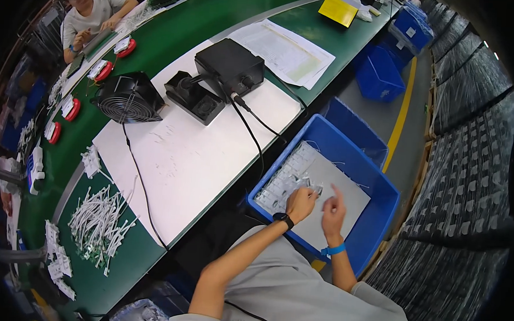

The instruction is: Soldering components onto small circuit boards on an assembly line.

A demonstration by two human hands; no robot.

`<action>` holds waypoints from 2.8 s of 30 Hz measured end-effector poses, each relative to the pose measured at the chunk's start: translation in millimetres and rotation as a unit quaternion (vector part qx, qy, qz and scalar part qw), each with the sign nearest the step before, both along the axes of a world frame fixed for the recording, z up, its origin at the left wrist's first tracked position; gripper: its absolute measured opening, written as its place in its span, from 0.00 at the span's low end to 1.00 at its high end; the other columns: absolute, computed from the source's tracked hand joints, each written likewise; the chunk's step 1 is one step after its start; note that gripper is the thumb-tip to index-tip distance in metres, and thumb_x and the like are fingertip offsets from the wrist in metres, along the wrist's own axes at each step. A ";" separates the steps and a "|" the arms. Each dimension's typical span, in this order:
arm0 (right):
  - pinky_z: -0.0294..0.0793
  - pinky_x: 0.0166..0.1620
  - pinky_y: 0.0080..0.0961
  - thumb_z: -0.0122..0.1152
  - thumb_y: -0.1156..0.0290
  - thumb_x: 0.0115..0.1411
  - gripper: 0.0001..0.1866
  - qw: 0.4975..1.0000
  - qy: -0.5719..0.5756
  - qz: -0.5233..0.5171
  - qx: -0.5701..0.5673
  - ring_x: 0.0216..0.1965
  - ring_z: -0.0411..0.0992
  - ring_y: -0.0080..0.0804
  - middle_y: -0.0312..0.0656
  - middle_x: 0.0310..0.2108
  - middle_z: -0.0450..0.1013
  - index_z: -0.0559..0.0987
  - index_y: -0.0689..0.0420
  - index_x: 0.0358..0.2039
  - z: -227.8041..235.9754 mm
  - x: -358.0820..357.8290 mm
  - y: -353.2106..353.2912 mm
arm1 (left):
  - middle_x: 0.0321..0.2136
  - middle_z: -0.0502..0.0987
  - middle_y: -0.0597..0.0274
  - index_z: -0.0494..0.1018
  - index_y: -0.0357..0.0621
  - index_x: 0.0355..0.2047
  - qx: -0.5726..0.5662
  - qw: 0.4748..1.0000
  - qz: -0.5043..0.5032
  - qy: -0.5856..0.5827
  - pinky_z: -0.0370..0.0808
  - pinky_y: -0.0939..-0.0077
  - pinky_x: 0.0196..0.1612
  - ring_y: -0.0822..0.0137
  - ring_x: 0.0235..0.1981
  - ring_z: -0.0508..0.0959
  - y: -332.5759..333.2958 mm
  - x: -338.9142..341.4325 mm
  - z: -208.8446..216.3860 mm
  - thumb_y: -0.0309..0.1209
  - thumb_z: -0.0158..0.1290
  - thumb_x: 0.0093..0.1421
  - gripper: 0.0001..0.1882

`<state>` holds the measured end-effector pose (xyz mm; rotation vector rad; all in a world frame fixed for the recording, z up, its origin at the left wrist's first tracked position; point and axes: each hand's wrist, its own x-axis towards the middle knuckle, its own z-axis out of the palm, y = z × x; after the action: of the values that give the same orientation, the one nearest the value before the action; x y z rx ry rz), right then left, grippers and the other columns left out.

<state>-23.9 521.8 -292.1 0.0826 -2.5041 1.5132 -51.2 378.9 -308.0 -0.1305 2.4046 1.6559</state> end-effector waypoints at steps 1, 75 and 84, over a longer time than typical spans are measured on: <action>0.65 0.27 0.24 0.50 0.81 0.65 0.26 0.998 -0.060 0.025 0.005 0.23 0.64 0.20 0.34 0.22 0.69 0.71 0.57 0.64 -11.0 2.9 -3.6 | 0.28 0.82 0.45 0.85 0.43 0.33 -0.008 1.000 0.004 -0.029 0.76 0.55 0.37 0.46 0.34 0.83 3.6 3.7 -11.1 0.42 0.52 0.64 0.17; 0.69 0.52 0.46 0.57 0.85 0.49 0.10 0.915 0.002 0.113 0.387 0.47 0.67 0.54 0.49 0.37 0.71 0.79 0.59 0.32 -220.3 -134.5 37.3 | 0.46 0.82 0.41 0.81 0.36 0.45 -0.061 0.909 -0.359 -0.204 0.77 0.52 0.53 0.43 0.49 0.81 46.7 54.8 -90.7 0.53 0.52 0.64 0.29; 0.70 0.53 0.46 0.65 0.79 0.49 0.14 0.918 -0.033 -0.004 0.394 0.49 0.67 0.54 0.50 0.42 0.70 0.76 0.61 0.39 -211.6 -136.7 36.4 | 0.46 0.82 0.40 0.80 0.33 0.45 -0.047 0.920 -0.336 -0.199 0.77 0.51 0.52 0.43 0.49 0.81 43.6 53.0 -88.7 0.53 0.51 0.65 0.30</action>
<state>-160.6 558.3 -503.7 0.1440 -2.9879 0.4149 1.8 422.6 -396.7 0.2887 1.9080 1.0726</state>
